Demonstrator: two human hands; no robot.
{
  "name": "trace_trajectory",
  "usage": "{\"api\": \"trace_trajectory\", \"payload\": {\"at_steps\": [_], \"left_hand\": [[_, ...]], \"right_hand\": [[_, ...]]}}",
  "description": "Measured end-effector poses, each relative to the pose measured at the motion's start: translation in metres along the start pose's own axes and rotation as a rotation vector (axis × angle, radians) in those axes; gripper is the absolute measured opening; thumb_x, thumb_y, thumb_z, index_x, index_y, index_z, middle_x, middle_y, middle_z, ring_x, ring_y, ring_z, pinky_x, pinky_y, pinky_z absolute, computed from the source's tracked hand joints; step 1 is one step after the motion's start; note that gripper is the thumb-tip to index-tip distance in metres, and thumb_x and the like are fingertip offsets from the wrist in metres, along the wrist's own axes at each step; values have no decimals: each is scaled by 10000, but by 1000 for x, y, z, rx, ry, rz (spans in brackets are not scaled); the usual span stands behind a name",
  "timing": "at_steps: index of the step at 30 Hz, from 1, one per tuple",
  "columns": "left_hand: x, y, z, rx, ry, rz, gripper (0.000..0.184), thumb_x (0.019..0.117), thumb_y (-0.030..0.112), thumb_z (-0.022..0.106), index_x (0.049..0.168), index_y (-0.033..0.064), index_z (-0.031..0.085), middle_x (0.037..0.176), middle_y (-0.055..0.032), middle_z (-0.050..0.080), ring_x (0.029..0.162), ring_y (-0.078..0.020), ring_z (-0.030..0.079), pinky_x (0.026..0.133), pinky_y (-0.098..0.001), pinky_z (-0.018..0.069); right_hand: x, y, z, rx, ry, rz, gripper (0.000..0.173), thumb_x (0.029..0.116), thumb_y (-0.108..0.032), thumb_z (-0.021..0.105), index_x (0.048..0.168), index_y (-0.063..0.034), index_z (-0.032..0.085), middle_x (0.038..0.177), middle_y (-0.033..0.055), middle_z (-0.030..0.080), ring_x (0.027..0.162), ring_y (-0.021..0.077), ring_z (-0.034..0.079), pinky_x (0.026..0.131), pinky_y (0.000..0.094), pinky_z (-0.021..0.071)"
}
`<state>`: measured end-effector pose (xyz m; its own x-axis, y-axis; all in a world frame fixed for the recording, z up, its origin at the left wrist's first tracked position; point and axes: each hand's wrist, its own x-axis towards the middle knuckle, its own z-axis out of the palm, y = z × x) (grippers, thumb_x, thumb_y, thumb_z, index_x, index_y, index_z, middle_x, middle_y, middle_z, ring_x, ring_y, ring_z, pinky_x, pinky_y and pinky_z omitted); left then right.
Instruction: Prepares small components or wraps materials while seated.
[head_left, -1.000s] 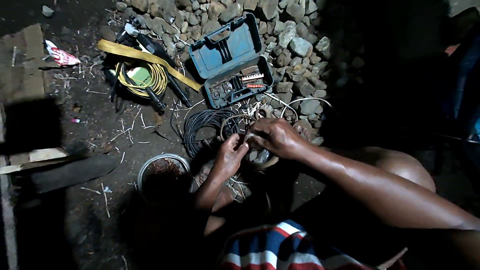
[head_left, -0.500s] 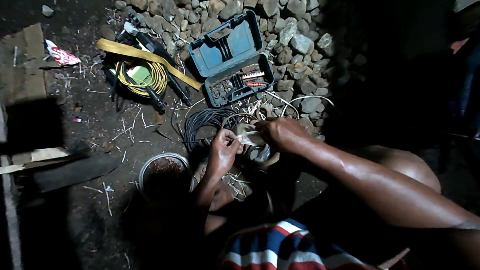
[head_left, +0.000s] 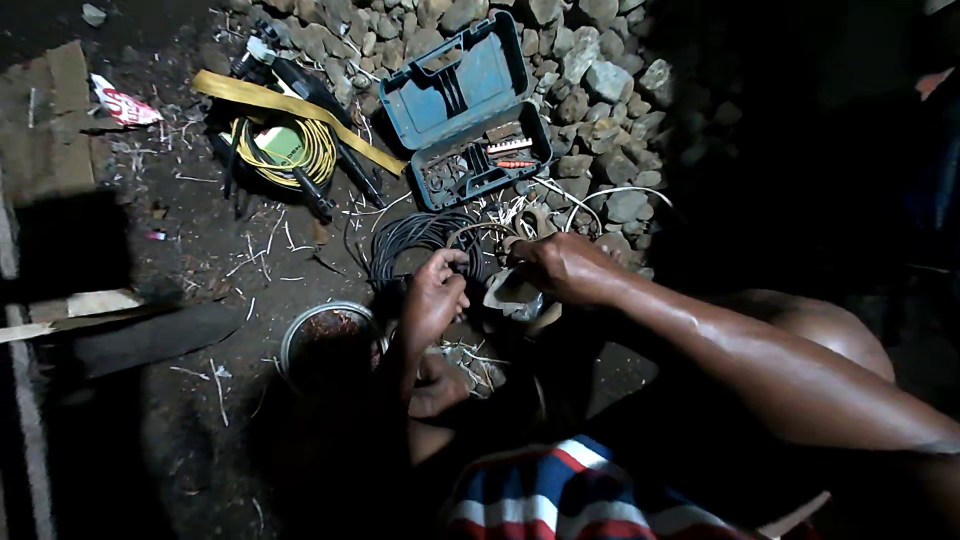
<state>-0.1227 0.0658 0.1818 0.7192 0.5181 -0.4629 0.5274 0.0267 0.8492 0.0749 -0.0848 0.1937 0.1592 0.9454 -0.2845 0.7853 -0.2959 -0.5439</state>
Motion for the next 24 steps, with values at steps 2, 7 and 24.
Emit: {"api": "trace_trajectory", "payload": {"at_steps": [2,7,24], "left_hand": [[8,-8,4,237,-44,-18,414,1011,130,574,1423,157,544,908,-72,700,745,-189,689,693,-398,603],[9,-22,28,711,-195,15,747,945,354,720,1580,161,378,1591,-116,416,1408,-309,479,1129,-542,440],[-1,22,20,63,-119,54,411,1081,335,491,1190,-23,661,1080,-149,704,996,-178,676,920,-411,554]], "right_hand": [[3,0,3,-8,-13,32,137,985,-268,629,1034,-187,728,781,48,694,736,272,692,658,547,551],[4,-3,-3,108,79,23,127,963,-224,638,1029,-160,726,754,31,680,671,230,671,615,522,552],[0,-4,-29,608,189,-30,799,897,-439,728,1601,-322,370,1458,20,583,1183,171,651,977,430,571]]}}
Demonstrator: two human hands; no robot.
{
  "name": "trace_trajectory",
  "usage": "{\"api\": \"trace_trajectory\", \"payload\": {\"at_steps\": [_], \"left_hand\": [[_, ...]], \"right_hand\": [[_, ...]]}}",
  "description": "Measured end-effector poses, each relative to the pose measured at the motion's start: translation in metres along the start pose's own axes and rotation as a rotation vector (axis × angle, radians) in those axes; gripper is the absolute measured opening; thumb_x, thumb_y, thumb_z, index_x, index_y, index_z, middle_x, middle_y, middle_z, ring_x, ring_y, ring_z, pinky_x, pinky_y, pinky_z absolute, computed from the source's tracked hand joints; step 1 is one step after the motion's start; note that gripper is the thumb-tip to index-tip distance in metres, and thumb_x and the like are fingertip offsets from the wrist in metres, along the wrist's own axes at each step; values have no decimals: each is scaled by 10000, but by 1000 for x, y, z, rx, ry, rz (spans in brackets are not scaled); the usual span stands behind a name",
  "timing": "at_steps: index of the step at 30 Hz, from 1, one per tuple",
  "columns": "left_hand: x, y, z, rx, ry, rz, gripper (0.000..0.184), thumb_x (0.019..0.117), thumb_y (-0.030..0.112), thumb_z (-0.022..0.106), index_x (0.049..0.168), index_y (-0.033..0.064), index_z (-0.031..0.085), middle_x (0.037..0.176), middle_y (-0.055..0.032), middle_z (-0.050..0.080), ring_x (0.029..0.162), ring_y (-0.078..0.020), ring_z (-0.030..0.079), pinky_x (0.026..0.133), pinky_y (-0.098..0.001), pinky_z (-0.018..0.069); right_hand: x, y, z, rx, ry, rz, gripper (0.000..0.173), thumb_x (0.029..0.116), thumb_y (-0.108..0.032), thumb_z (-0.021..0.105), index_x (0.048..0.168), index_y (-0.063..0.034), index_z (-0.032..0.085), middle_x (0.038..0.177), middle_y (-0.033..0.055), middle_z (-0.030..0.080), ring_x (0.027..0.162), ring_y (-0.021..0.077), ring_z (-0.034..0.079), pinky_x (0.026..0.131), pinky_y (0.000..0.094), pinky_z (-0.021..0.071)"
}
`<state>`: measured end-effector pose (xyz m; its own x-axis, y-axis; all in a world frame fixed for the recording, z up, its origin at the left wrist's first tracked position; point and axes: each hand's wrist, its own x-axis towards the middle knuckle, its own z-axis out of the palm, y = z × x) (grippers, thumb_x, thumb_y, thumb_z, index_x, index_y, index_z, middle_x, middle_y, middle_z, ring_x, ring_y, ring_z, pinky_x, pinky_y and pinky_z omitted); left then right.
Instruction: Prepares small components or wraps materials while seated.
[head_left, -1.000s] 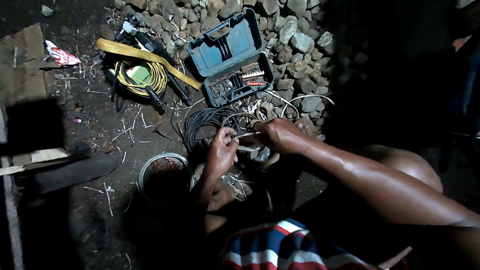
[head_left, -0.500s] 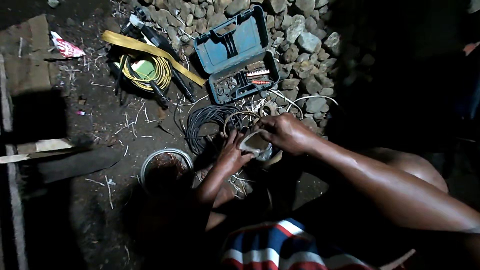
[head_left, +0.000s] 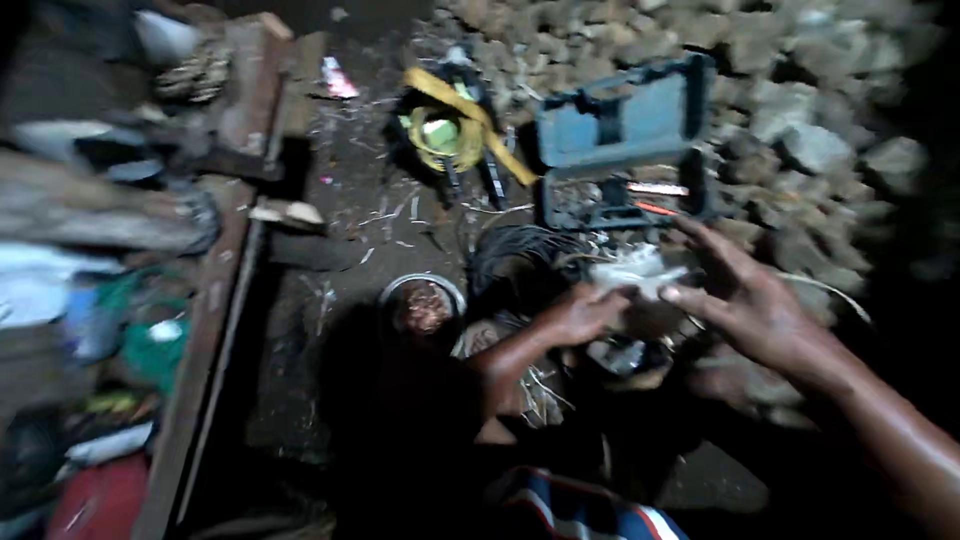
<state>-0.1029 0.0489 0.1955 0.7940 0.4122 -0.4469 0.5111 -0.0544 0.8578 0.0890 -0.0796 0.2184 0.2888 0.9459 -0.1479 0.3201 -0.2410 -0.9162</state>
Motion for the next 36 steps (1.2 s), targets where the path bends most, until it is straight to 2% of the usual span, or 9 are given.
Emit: {"api": "trace_trajectory", "payload": {"at_steps": [3,5,8,15,20,24,29,33,36], "left_hand": [[0,5,-5,-35,35,114,487,1079,403,500,1091,-48,681,1042,-164,713,990,-202,692,917,-431,561],[-4,11,-12,-56,67,148,480,1067,396,535,1060,-65,667,1030,-182,705,980,-223,691,909,-431,562],[-14,16,-21,-126,148,237,393,1055,305,580,1050,-76,679,962,-169,701,904,-198,679,862,-393,558],[-53,17,-41,-192,303,336,350,1048,252,596,901,-63,641,798,-117,605,736,-168,575,712,-350,508],[-77,11,-57,-347,406,234,345,1038,257,612,907,-60,647,807,-108,597,731,-160,555,709,-356,503],[-90,8,-62,-436,486,186,371,1045,299,590,968,-52,680,896,-137,652,822,-186,616,787,-409,535],[-101,12,-64,-552,512,210,348,1056,288,558,1050,-32,693,972,-125,674,868,-165,629,802,-392,536],[-105,19,-63,-380,578,218,341,1047,276,577,1055,-56,653,942,-164,656,842,-219,638,791,-424,550],[-110,26,-63,-139,632,309,418,974,256,699,1250,-33,576,1190,-192,644,1073,-249,654,932,-422,561]], "right_hand": [[1,2,12,-2,83,-92,422,982,-366,672,1337,-139,659,1191,39,718,986,79,696,873,301,598],[6,-4,12,80,140,-156,276,1008,-257,635,1186,-55,699,1073,11,722,905,30,684,834,233,594],[9,-16,14,77,153,-182,268,1009,-227,617,1179,-28,678,1034,-1,707,817,-1,660,761,206,587],[27,-31,36,-96,142,-269,358,1046,-268,582,1250,20,639,1063,100,685,843,27,639,800,236,566],[35,-43,57,-303,232,-393,450,1063,-295,551,1331,62,609,1233,287,658,1097,293,678,1003,426,537],[23,-57,74,-441,210,-668,485,1025,-367,598,1307,21,663,1309,317,606,1184,442,614,1015,555,506],[17,-54,102,-458,90,-670,469,1004,-372,612,1302,-18,685,1240,233,687,1125,388,677,982,563,538],[19,-54,105,-391,84,-686,448,1044,-370,529,1076,19,751,998,185,743,906,271,727,852,458,589],[18,-63,97,-295,52,-544,512,1049,-456,514,954,0,727,836,116,703,745,131,660,724,361,562]]}}
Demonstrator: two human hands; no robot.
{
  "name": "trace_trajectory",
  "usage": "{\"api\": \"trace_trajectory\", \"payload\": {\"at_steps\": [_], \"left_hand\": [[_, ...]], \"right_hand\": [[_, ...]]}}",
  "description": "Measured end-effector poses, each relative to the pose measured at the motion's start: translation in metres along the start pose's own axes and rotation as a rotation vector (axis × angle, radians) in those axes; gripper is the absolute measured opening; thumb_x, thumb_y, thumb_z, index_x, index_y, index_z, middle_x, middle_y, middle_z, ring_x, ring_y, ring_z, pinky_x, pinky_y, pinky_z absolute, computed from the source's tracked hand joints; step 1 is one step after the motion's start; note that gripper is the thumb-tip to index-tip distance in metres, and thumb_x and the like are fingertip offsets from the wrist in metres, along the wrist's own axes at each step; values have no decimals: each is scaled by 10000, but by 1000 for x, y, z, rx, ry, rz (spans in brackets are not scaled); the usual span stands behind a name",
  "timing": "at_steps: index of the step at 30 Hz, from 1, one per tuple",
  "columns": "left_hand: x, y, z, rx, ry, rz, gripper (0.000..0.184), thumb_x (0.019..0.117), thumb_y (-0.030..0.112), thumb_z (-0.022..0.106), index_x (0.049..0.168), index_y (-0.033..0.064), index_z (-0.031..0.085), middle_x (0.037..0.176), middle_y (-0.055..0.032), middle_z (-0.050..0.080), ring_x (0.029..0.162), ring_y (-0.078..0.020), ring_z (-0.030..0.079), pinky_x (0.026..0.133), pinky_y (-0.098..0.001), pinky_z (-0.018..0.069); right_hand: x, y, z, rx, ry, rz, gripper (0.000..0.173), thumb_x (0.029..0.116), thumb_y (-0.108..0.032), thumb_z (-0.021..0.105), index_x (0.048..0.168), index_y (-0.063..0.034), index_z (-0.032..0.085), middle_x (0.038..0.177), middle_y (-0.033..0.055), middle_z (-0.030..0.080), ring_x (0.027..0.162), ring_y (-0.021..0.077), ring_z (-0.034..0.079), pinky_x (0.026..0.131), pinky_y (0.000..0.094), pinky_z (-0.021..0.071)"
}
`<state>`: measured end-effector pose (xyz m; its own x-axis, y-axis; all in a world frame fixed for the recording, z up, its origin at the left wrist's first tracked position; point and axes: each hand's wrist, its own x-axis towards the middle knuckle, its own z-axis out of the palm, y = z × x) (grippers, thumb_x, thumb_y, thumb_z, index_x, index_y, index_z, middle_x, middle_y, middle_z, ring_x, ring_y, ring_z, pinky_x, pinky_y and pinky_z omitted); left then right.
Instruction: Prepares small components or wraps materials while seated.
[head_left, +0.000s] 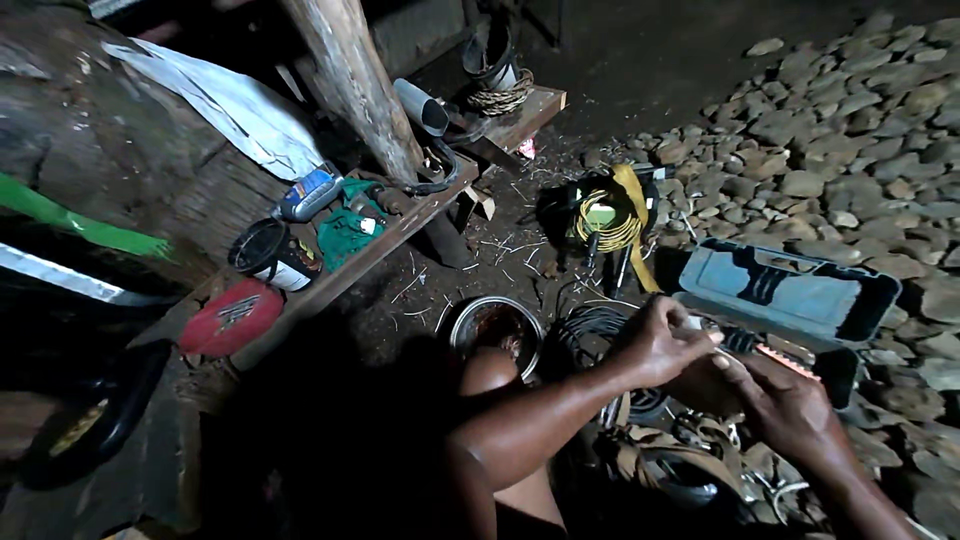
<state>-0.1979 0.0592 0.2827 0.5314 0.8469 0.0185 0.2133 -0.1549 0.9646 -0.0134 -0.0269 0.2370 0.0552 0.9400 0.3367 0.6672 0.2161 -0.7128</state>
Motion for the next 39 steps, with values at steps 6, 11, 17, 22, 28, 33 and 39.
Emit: {"api": "trace_trajectory", "payload": {"at_steps": [6,11,17,22,28,33,39], "left_hand": [[3,-12,-3,211,-276,254,303,998,159,652,1251,-5,683,1262,-177,664,1193,-257,633,1059,-420,503],[13,-19,-3,46,-305,50,263,1055,151,544,1170,-34,692,1081,-163,711,984,-206,683,917,-399,551],[17,-25,-3,-423,-178,-123,231,1033,59,526,1187,-53,655,1152,-143,666,1037,-165,628,942,-367,526],[19,-31,-9,-615,-126,-246,244,1048,64,475,1217,-32,622,1109,-126,657,962,-185,644,877,-400,558],[19,-27,-14,-651,-148,-293,221,1049,58,478,1201,-31,610,1076,-111,652,931,-173,641,860,-386,562],[16,-23,-15,-50,-162,75,240,1023,153,605,1161,-13,709,1255,-155,654,1174,-195,618,1017,-368,512],[14,-23,-6,233,-235,233,284,1019,194,628,1212,0,705,1246,-160,672,1193,-239,630,1065,-407,496]], "right_hand": [[4,-3,-13,184,12,213,396,1033,-426,554,876,-98,713,754,-51,652,661,-22,586,631,209,515],[10,3,-20,218,-21,243,272,965,-378,670,949,-110,711,836,-39,686,734,15,632,690,230,556],[17,5,-22,193,-11,179,399,978,-370,661,1231,-62,675,1042,58,720,866,69,684,802,290,597],[16,9,-12,12,-53,-142,503,948,-426,697,1358,-135,681,1323,159,645,1199,259,631,1025,454,530],[12,5,2,-177,-20,-220,374,1010,-337,587,1239,-83,738,989,178,723,880,326,701,796,505,582],[10,5,0,-162,5,-139,481,1027,-423,524,1004,10,733,913,171,718,831,294,706,772,494,585],[11,11,-11,159,36,87,348,971,-387,630,955,-50,716,1140,101,650,1095,138,605,948,302,519]]}}
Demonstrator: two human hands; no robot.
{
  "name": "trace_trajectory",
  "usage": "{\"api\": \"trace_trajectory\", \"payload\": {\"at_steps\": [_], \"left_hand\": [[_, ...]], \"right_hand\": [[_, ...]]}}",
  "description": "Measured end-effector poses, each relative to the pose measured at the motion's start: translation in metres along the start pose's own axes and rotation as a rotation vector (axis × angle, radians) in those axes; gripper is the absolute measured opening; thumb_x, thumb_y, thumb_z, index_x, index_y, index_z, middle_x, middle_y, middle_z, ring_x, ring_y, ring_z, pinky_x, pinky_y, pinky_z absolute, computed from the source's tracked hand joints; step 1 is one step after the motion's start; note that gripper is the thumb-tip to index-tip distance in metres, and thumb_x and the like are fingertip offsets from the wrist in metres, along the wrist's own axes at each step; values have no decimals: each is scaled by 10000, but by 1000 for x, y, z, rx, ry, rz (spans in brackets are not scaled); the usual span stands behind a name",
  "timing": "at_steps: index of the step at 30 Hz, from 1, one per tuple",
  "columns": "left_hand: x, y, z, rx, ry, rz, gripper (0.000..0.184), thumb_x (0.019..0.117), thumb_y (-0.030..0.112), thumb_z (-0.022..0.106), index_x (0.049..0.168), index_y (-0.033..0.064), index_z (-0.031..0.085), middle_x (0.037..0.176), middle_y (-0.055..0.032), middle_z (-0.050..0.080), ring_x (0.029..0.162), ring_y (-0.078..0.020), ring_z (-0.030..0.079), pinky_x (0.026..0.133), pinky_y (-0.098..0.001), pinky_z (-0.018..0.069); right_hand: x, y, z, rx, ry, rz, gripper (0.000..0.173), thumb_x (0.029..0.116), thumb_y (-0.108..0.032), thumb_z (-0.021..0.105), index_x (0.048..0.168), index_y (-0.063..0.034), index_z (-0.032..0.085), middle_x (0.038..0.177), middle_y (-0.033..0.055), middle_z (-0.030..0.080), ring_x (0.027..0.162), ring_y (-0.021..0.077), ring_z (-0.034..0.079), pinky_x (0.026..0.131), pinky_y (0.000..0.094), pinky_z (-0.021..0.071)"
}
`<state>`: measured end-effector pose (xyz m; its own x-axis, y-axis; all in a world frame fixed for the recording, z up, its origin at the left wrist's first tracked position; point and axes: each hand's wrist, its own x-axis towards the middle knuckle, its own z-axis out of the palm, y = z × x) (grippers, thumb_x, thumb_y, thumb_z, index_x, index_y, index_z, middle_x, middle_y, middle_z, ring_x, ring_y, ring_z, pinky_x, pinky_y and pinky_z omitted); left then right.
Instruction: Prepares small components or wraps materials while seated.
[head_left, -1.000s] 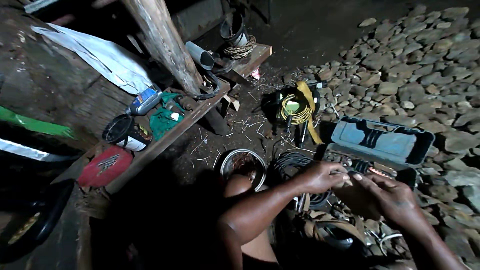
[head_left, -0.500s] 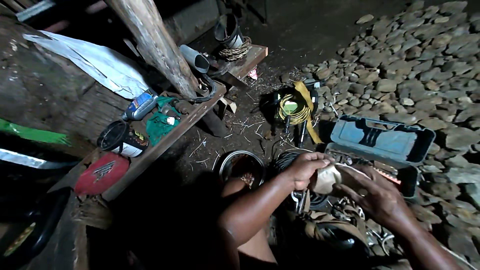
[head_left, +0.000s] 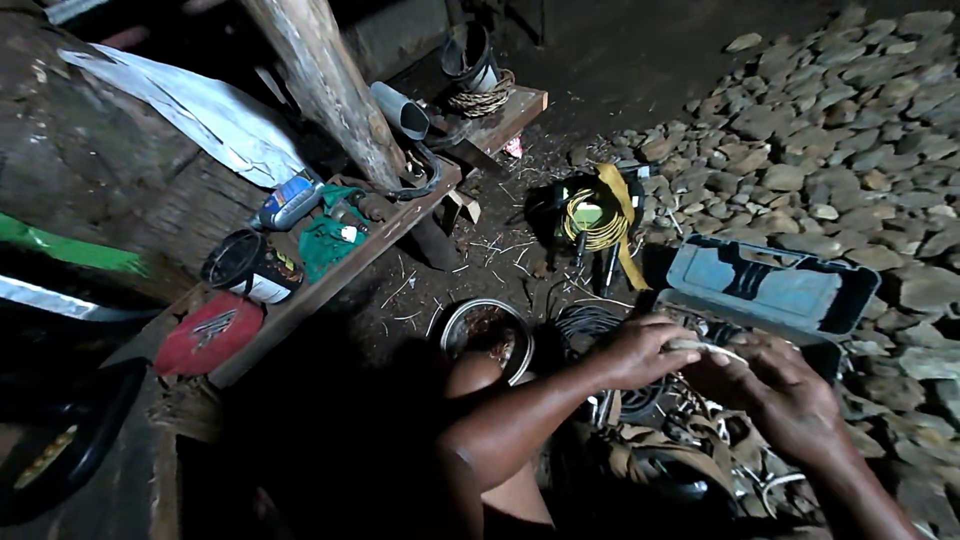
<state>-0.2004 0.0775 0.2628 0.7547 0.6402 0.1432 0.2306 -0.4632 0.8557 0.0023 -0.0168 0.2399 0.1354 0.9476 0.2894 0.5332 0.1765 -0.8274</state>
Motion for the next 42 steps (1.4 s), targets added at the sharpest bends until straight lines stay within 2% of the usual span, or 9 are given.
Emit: {"api": "trace_trajectory", "payload": {"at_steps": [4,9,14,20,24,29,31,36,42], "left_hand": [[7,-4,0,-294,22,-131,269,1050,150,562,1186,-46,685,1110,-175,710,1039,-211,681,964,-400,544],[4,-2,-4,-595,130,-207,242,1039,44,513,1194,-64,664,1187,-179,666,1093,-195,633,978,-375,521],[5,-4,-7,-707,176,-282,243,1032,54,516,1192,-58,661,1188,-161,668,1076,-180,630,967,-374,522],[3,1,-10,-410,100,-109,244,1027,87,581,1207,-45,678,1185,-176,688,1100,-203,657,984,-367,532],[1,4,-7,-22,13,49,373,928,175,750,1273,46,693,1316,-185,605,1238,-271,583,1055,-399,500],[0,1,-5,160,-108,97,270,1008,203,644,1174,5,724,1184,-170,684,1145,-268,644,1025,-399,504],[1,-2,-6,126,-121,124,266,1025,197,608,1100,-24,735,1108,-178,695,1080,-268,659,984,-399,516],[1,3,-15,-79,-134,-49,300,1064,194,534,1106,-59,689,1075,-179,689,1020,-244,660,932,-404,528],[2,4,-17,-248,-68,-109,336,1067,241,551,971,-55,675,878,-125,647,825,-170,612,784,-353,520]], "right_hand": [[-2,-13,-1,17,23,53,319,973,-344,660,1049,-41,720,984,43,713,890,34,661,826,243,566],[1,-2,-4,-142,-26,-150,436,994,-366,647,1134,40,719,1245,250,632,1153,297,617,1017,430,509],[-4,-5,0,-142,-130,-35,590,994,-491,611,1352,-23,641,1263,205,681,1165,253,667,1040,444,524],[-3,-10,11,328,-12,258,213,1006,-261,641,1112,-87,704,882,-54,713,691,30,660,654,246,603],[1,-12,7,519,45,330,115,1013,-165,594,988,-176,705,856,-132,710,740,-9,658,726,198,583],[0,-9,7,517,30,283,175,1006,-156,586,893,-229,699,838,-158,699,775,-20,643,766,189,556],[1,-9,6,462,29,250,71,1001,-170,616,1000,-186,685,908,-132,706,804,-6,656,770,203,571],[5,16,-10,51,-137,-109,536,1008,-363,630,1338,57,589,1340,223,596,1243,216,588,1072,363,494],[-3,-9,2,63,-185,-1,370,986,-345,669,1124,-3,692,985,81,712,804,102,699,754,297,624]]}}
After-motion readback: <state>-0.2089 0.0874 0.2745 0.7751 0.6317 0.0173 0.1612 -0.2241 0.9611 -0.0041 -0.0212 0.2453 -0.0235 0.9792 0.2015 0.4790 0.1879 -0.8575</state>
